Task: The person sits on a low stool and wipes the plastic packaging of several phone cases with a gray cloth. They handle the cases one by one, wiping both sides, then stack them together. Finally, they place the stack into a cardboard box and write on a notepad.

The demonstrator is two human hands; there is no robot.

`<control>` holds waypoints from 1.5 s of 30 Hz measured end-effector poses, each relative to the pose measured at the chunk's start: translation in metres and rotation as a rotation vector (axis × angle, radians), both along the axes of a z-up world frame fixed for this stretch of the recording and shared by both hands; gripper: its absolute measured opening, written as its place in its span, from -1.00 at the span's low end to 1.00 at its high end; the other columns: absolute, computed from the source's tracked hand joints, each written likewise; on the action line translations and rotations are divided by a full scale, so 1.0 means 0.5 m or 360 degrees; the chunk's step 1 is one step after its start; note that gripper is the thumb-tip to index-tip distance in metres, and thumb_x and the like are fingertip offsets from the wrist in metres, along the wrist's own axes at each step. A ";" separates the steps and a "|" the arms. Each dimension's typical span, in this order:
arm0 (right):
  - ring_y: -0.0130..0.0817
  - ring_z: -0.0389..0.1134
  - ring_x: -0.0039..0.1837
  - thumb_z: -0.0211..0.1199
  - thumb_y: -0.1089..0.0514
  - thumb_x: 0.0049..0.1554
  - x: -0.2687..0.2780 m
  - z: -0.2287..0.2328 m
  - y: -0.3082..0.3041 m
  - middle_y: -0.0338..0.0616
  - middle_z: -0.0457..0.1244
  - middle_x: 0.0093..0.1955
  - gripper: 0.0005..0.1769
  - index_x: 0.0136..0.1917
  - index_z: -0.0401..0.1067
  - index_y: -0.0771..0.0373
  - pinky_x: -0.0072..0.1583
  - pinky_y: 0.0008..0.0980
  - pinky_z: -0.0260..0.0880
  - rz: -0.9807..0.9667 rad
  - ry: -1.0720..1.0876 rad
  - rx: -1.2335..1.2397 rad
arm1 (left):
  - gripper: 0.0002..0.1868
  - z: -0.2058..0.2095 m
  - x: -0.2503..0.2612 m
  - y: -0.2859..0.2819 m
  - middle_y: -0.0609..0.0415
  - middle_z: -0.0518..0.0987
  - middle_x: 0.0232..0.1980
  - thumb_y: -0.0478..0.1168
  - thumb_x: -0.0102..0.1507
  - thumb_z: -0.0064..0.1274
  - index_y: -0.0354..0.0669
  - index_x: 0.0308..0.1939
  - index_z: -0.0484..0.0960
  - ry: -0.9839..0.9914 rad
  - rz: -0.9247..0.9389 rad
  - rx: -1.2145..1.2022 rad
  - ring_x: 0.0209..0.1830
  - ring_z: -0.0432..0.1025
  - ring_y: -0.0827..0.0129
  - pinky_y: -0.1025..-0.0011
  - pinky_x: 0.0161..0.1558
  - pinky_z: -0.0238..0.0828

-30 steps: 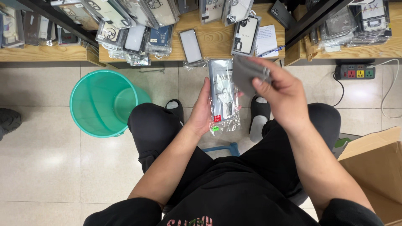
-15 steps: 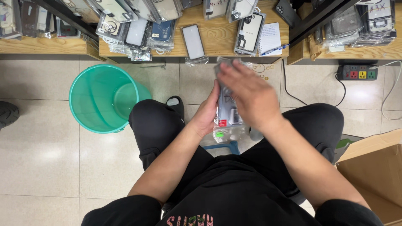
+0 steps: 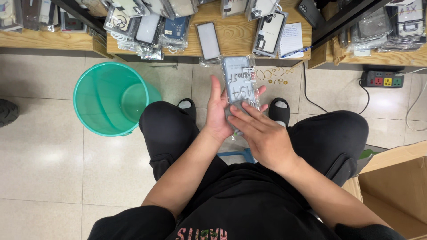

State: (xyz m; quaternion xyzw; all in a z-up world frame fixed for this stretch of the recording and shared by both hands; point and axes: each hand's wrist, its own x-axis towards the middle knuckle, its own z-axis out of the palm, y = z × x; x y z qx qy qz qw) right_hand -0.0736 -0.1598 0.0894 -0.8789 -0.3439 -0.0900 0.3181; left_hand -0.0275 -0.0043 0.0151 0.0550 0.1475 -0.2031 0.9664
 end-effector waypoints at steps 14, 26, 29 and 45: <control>0.09 0.53 0.49 0.46 0.33 0.24 0.108 0.188 -0.077 0.01 0.48 0.46 -0.47 0.47 0.59 0.18 0.30 -0.06 0.64 0.0280 0.0703 0.0174 | -0.31 -0.010 0.011 -0.009 -0.09 0.69 0.35 0.47 0.53 -0.02 0.14 0.50 0.62 0.0034 -0.0130 0.0082 0.29 0.61 -0.09 -0.20 0.18 0.66; 0.12 0.38 0.69 0.31 0.46 0.41 0.144 0.051 0.044 -0.07 0.37 0.65 -0.47 0.58 0.56 0.20 0.48 0.03 0.67 -0.0045 -0.0241 -0.0167 | -0.39 -0.060 -0.001 -0.031 -0.07 0.74 0.36 0.25 0.59 -0.01 -0.12 0.47 0.63 -0.0007 -0.0111 0.0187 0.36 0.63 0.14 0.19 0.36 0.59; 0.07 0.35 0.72 0.26 0.51 0.35 0.065 0.044 0.051 -0.09 0.35 0.66 -0.42 0.56 0.57 0.18 0.55 0.13 0.57 0.0003 -0.0096 -0.0109 | -0.28 -0.058 0.017 -0.016 0.02 0.76 0.30 0.36 0.55 0.00 -0.17 0.44 0.66 0.0121 -0.0017 0.0102 0.21 0.67 0.24 0.09 0.29 0.62; -0.05 0.62 0.18 0.21 0.24 0.41 -0.061 -0.050 -0.101 0.14 0.50 0.23 -0.53 0.53 0.50 0.42 0.16 -0.10 0.68 -0.0669 0.1805 0.1678 | -0.51 0.006 0.025 0.036 -0.12 0.77 0.27 0.06 0.49 0.31 -0.12 0.39 0.69 0.0055 0.0246 0.0590 0.20 0.70 0.07 -0.04 0.27 0.71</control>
